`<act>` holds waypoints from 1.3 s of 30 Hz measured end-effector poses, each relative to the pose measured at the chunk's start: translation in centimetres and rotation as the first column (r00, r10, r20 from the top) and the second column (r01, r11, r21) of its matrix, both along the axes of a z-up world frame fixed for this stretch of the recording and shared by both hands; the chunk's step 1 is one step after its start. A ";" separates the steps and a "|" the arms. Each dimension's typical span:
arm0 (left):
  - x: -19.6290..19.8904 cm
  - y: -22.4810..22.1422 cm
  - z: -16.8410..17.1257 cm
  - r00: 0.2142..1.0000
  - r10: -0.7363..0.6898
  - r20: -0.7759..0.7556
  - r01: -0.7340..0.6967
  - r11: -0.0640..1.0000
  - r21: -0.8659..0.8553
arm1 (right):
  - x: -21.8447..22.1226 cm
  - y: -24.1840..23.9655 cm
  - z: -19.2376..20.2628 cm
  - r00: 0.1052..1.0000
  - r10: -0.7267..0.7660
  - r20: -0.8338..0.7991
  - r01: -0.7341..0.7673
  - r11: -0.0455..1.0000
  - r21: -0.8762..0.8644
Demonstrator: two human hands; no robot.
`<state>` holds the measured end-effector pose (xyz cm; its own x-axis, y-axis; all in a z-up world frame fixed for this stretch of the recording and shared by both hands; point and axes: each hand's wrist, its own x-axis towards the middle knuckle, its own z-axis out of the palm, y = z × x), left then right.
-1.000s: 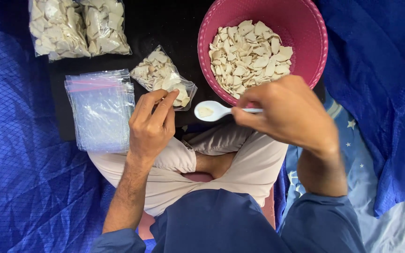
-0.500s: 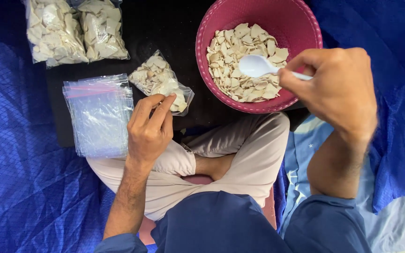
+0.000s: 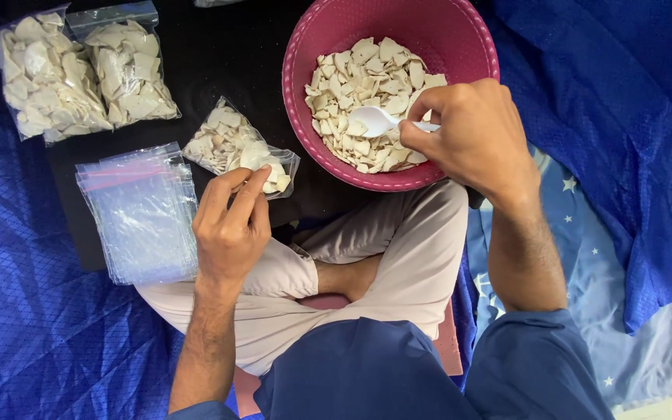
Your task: Manually packing dried food chips from a large bowl into small plastic zip-lock bags using a spoon.
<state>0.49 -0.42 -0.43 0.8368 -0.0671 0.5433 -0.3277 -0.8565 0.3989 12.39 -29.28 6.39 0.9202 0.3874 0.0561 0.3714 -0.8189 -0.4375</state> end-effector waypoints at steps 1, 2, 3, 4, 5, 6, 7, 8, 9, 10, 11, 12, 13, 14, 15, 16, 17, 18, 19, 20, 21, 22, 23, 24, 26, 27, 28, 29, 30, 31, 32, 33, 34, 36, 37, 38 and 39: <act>0.1 -0.1 0.0 1.000 -0.001 -0.002 0.001 1.000 0.002 | 0.0 0.1 0.1 1.000 -0.001 -0.002 0.001 1.000 0.002; 0.1 -0.1 0.1 1.000 -0.001 0.000 0.001 1.000 0.003 | 0.1 0.2 0.3 0.999 0.013 -0.032 -0.012 0.999 0.038; 0.2 -0.2 0.1 1.000 0.001 0.002 -0.001 1.000 0.005 | 0.1 0.3 0.4 0.998 0.030 -0.062 -0.025 0.997 0.074; 0.2 -0.2 0.2 1.000 0.000 -0.001 0.000 1.000 0.006 | 0.1 0.1 0.4 0.997 0.030 -0.065 -0.025 0.997 0.075; 0.2 -0.3 0.3 1.000 0.001 -0.005 -0.001 1.000 0.005 | 0.2 -0.1 0.4 0.995 0.025 -0.101 -0.017 0.997 0.078; 0.2 -0.4 0.5 1.000 0.001 -0.009 -0.001 1.000 0.003 | 0.2 -0.3 0.4 0.990 0.021 -0.137 -0.010 0.997 0.081; 0.3 -0.4 0.5 1.000 0.000 -0.010 0.000 1.000 0.003 | 0.3 -0.3 0.6 0.990 0.020 -0.138 -0.009 0.997 0.080; 0.3 -0.4 0.5 1.000 0.001 -0.011 -0.001 1.000 -0.001 | 0.3 -0.4 0.8 0.985 0.027 -0.170 -0.010 0.995 0.101; 0.3 -0.4 0.5 1.000 0.002 -0.011 -0.002 1.000 -0.004 | 0.3 -0.4 1.1 0.979 0.036 -0.201 -0.012 0.993 0.121; 0.3 -0.4 0.4 1.000 0.002 -0.011 -0.002 1.000 -0.005 | 0.3 -0.6 1.2 0.979 0.036 -0.201 -0.012 0.993 0.121; 0.3 -0.4 0.4 1.000 0.003 -0.010 -0.003 1.000 -0.006 | 0.3 -0.8 1.3 0.973 0.054 -0.226 -0.024 0.991 0.133; 0.3 -0.3 0.4 1.000 0.004 -0.009 -0.004 1.000 -0.007 | 0.2 -0.8 1.4 0.966 0.072 -0.250 -0.036 0.989 0.146; 0.3 -0.3 0.4 1.000 0.011 -0.009 -0.011 1.000 -0.006 | 0.0 -0.9 1.8 0.965 0.079 -0.250 -0.043 0.988 0.147; 0.3 -0.2 0.4 1.000 0.011 -0.002 -0.011 1.000 0.003 | -0.3 -1.0 2.2 0.963 0.079 -0.257 -0.044 0.989 0.140; 0.2 0.0 0.4 1.000 0.015 0.004 -0.015 1.000 0.014 | -0.6 -0.9 2.6 0.961 0.083 -0.263 -0.048 0.990 0.135; 0.2 0.0 0.5 1.000 0.025 0.005 -0.025 1.000 0.015 | -0.9 -0.7 3.2 0.960 0.093 -0.263 -0.058 0.989 0.136; 0.2 0.1 0.6 1.000 0.024 0.009 -0.024 1.000 0.009 | -1.2 -0.4 3.8 0.954 0.131 -0.269 -0.103 0.988 0.115; 0.2 0.2 0.8 1.000 0.023 0.012 -0.023 1.000 0.004 | -1.6 -0.2 4.5 0.947 0.168 -0.275 -0.148 0.985 0.094; 0.2 0.3 0.9 0.999 0.034 0.014 -0.034 0.999 0.006 | -1.7 0.5 4.8 0.945 0.179 -0.273 -0.159 0.983 0.096; 0.2 0.3 1.1 1.000 0.026 0.014 -0.026 1.000 -0.001 | -1.8 1.2 5.1 0.943 0.228 -0.242 -0.207 0.972 0.111; 0.2 0.3 1.2 1.000 0.017 0.013 -0.017 1.000 -0.009 | -2.1 1.9 5.4 0.938 0.275 -0.212 -0.253 0.959 0.124; 0.1 0.3 1.1 1.000 0.027 0.013 -0.027 1.000 -0.008 | -1.8 3.0 5.0 0.935 0.285 -0.212 -0.263 0.957 0.125; 0.1 0.3 1.0 1.000 0.021 0.022 -0.021 1.000 -0.009 | -1.6 4.2 4.6 0.924 0.346 -0.163 -0.333 0.938 0.100; 0.2 0.3 1.0 0.999 0.014 0.031 -0.014 1.000 -0.009 | -1.4 5.3 4.2 0.907 0.406 -0.115 -0.400 0.914 0.073; 0.0 0.3 1.5 1.000 0.015 0.026 -0.015 1.000 -0.018 | -1.3 7.6 3.8 0.921 0.356 -0.160 -0.348 0.935 0.073; 0.1 0.2 1.6 1.000 0.008 0.022 -0.008 0.999 -0.031 | -1.3 8.6 3.6 0.933 0.296 -0.205 -0.289 0.955 0.067; 0.1 0.3 1.6 1.000 0.009 0.026 -0.008 0.999 -0.032 | -1.3 8.7 3.8 0.933 0.297 -0.202 -0.289 0.955 0.065; 0.0 0.3 1.6 1.000 0.010 0.024 -0.009 0.999 -0.035 | -1.3 8.7 4.0 0.938 0.272 -0.214 -0.271 0.962 0.038; 0.0 0.4 1.6 1.000 0.011 0.023 -0.010 0.999 -0.038 | -1.3 8.8 4.2 0.942 0.247 -0.226 -0.252 0.968 0.010; 0.0 0.5 1.4 1.000 0.011 0.024 -0.010 0.999 -0.041 | -1.2 8.2 4.1 0.942 0.247 -0.226 -0.252 0.968 0.007; -0.1 0.6 1.3 1.000 0.012 0.024 -0.011 0.999 -0.041 | -1.1 7.6 4.0 0.939 0.281 -0.197 -0.287 0.958 -0.002; 0.0 0.6 1.1 1.000 0.008 0.025 -0.007 0.999 -0.041 | -1.0 6.9 3.9 0.935 0.311 -0.169 -0.317 0.948 -0.012; -0.1 0.7 1.1 1.000 0.004 0.026 -0.003 0.999 -0.044 | -1.0 5.8 4.3 0.937 0.306 -0.169 -0.313 0.950 -0.015; 0.0 0.7 0.9 1.000 0.009 0.028 -0.008 0.999 -0.045 | -1.0 3.5 5.3 0.963 0.188 -0.192 -0.189 0.982 0.008; 0.0 0.7 0.9 1.000 0.005 0.027 -0.004 0.999 -0.048 | -1.0 2.4 5.3 0.964 0.183 -0.193 -0.186 0.983 0.006; 0.0 0.6 0.8 0.999 0.004 0.033 -0.002 0.999 -0.046 | -0.9 1.2 5.3 0.981 0.091 -0.173 -0.087 0.996 0.032; 0.0 0.5 0.7 0.999 0.003 0.040 -0.001 0.999 -0.043 | -0.9 0.1 5.3 0.988 -0.003 -0.153 0.012 0.998 0.060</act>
<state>0.50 0.09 0.26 0.8147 -0.0417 0.5783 -0.3424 -0.8395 0.4219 11.51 -29.18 11.69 0.9225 0.3809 -0.0624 0.2903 -0.7914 -0.5380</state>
